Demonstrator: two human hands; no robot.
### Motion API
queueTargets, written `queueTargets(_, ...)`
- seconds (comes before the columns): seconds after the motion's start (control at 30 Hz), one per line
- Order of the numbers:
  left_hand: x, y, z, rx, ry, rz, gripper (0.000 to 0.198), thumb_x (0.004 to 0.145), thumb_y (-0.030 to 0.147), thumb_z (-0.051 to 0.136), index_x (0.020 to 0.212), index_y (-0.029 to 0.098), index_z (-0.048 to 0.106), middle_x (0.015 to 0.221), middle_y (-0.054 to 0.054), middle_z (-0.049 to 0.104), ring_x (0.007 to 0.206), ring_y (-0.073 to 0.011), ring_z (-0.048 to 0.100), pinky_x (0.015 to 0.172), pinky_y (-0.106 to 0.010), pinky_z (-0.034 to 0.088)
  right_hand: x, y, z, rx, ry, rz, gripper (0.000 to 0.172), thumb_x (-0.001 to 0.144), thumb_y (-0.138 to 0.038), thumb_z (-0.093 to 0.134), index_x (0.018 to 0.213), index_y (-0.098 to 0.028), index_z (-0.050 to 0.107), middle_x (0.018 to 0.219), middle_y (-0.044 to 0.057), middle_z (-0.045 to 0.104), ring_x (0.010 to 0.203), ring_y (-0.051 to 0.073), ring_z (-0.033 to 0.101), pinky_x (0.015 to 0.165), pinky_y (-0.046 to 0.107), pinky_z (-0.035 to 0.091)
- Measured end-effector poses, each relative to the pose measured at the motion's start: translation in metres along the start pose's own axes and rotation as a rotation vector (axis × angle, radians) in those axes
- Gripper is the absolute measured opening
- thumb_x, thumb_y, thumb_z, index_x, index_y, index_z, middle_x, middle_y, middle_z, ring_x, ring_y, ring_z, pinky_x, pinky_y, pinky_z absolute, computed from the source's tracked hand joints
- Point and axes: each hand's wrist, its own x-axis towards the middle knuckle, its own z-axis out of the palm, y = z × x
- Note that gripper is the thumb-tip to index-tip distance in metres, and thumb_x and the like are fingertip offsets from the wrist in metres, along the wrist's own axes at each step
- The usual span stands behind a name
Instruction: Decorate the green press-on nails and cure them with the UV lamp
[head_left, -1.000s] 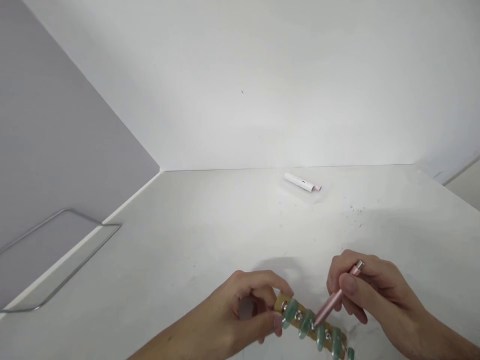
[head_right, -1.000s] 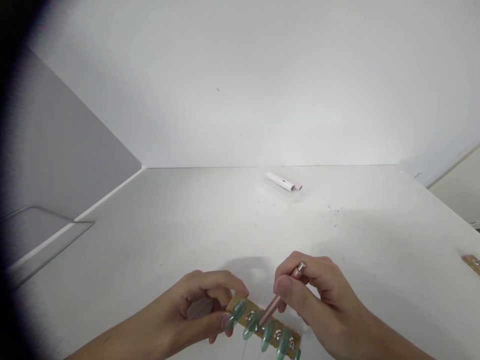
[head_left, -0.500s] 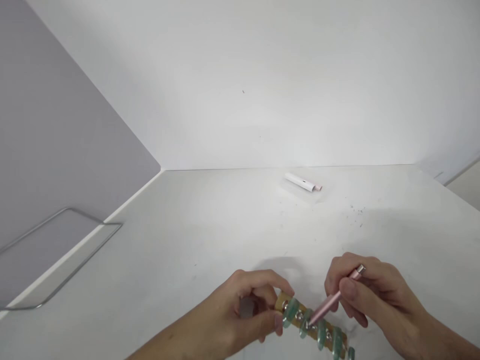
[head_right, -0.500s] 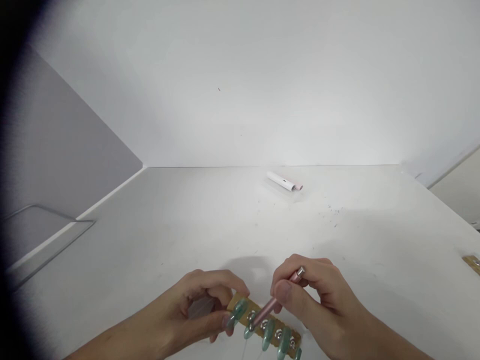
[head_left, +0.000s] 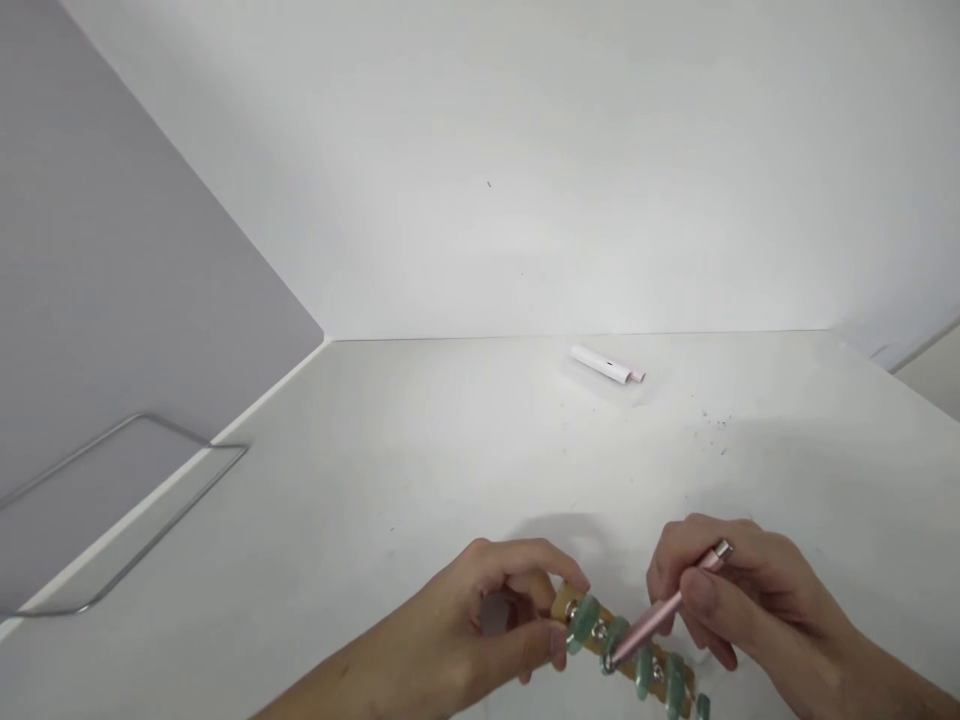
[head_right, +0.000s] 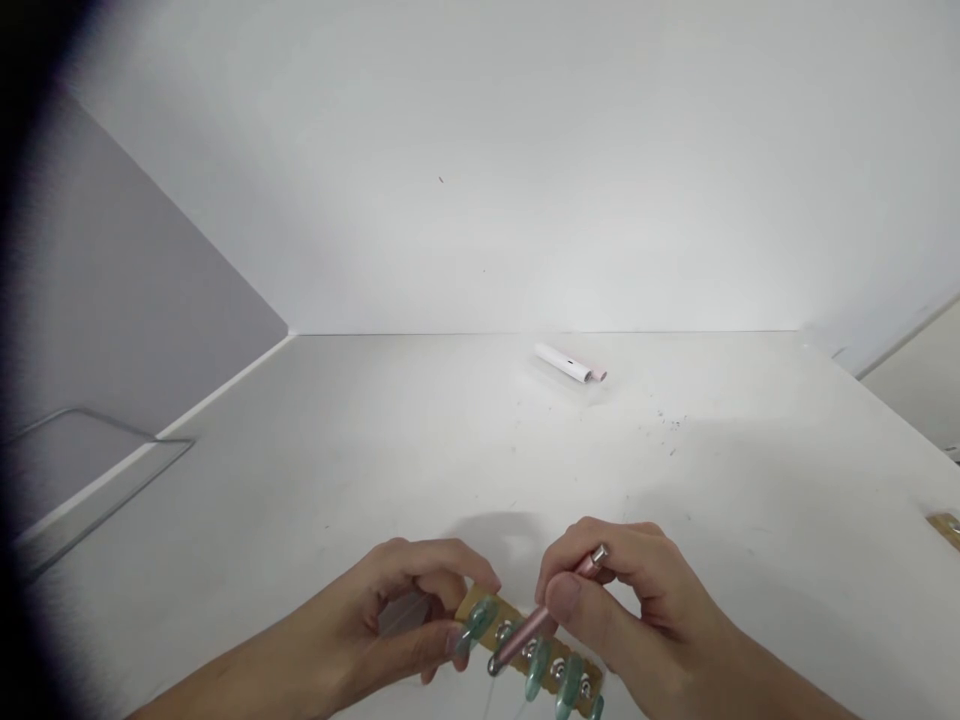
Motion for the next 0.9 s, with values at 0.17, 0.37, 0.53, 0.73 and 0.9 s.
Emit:
queueTargets(0.17,0.0011,-0.0011,-0.0006,0.005,-0.005,-0.006,0.017,0.095,0.028,0.068,0.106,0.016,0.068,0.081,-0.003,0.067,0.068,-0.0126,0.055,0.064,-0.023,0.044,-0.0031,0.0017,0.0002,0.029,-0.013,0.039,0.033,0.105,-0.046,0.05,0.087,-0.022,0.064,0.068,-0.002,0.055,0.054,0.01,0.043,0.05,0.021,0.037)
queueTargets(0.37,-0.0016,-0.002,-0.0003,0.003,-0.003,0.001,0.015,0.094,0.027,0.068,0.104,0.016,0.069,0.08,-0.003,0.067,0.066,-0.0121,0.054,0.063,-0.022,0.044,-0.0039,0.0043,0.0025,-0.028,0.091,-0.001,0.037,0.105,-0.047,0.049,0.084,-0.021,0.066,0.068,-0.002,0.053,0.052,0.01,0.043,0.047,0.022,0.037)
queueTargets(0.53,-0.0054,-0.0038,0.0,-0.008,-0.005,0.014,0.015,0.094,0.027,0.068,0.104,0.016,0.069,0.08,-0.003,0.067,0.067,-0.0118,0.054,0.063,-0.021,0.045,-0.0012,0.0062,0.004,-0.133,0.364,-0.05,0.04,0.103,-0.047,0.05,0.077,-0.021,0.066,0.063,-0.001,0.055,0.046,0.01,0.04,0.044,0.025,0.035)
queueTargets(0.73,-0.0041,-0.0018,0.0011,0.002,-0.017,0.012,0.016,0.095,0.03,0.068,0.103,0.016,0.068,0.081,-0.004,0.068,0.067,-0.0122,0.054,0.063,-0.022,0.045,-0.0012,0.0057,0.0039,-0.135,0.255,-0.06,0.036,0.105,-0.043,0.05,0.081,-0.021,0.068,0.071,0.0,0.062,0.048,0.01,0.045,0.043,0.023,0.036)
queueTargets(0.9,-0.0034,-0.0014,0.002,0.011,-0.017,-0.002,0.016,0.095,0.029,0.067,0.104,0.016,0.068,0.082,-0.004,0.067,0.067,-0.0124,0.054,0.063,-0.022,0.045,-0.0023,0.0045,0.0033,-0.202,0.231,-0.121,0.034,0.106,-0.038,0.049,0.083,-0.022,0.067,0.067,-0.002,0.061,0.051,0.01,0.046,0.046,0.021,0.039)
